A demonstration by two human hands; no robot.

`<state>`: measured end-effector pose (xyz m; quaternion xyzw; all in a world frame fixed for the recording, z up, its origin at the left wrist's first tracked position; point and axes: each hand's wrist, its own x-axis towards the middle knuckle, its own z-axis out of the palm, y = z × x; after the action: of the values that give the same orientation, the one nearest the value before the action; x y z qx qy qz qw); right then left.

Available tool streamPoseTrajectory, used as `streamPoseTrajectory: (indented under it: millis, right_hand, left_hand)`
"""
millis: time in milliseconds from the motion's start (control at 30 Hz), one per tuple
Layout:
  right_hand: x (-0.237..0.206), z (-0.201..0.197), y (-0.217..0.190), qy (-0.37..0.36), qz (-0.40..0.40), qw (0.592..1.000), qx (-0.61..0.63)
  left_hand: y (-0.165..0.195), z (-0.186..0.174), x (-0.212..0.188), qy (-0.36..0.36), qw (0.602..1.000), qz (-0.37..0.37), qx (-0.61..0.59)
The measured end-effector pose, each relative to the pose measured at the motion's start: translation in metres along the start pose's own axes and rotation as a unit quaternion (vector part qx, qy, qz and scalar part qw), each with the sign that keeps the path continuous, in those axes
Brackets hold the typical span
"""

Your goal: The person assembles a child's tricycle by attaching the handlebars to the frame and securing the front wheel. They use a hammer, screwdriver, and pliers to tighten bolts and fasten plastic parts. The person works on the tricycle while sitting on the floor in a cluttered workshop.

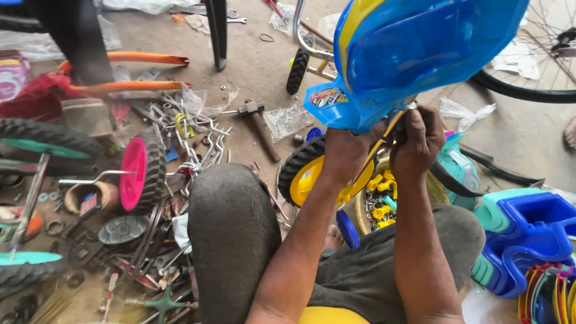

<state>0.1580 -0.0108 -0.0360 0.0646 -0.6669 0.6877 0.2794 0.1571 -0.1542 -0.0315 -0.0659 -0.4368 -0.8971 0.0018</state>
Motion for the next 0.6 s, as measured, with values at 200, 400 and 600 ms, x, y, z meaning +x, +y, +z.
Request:
streamPoseTrajectory:
  millis: [200, 400, 600]
  right_hand:
    - [0.0, 0.0, 0.007, 0.011, -0.009, 1.0, -0.004]
    - [-0.001, -0.004, 0.02, 0.025, -0.013, 1.0, 0.001]
    - [-0.005, -0.004, 0.024, 0.031, 0.011, 0.998, 0.051]
  left_hand:
    - [0.002, 0.001, 0.007, 0.011, 0.996, 0.029, 0.09]
    - [-0.007, -0.004, 0.013, -0.008, 0.989, 0.037, 0.145]
    - [-0.006, -0.009, 0.014, 0.004, 0.995, -0.005, 0.098]
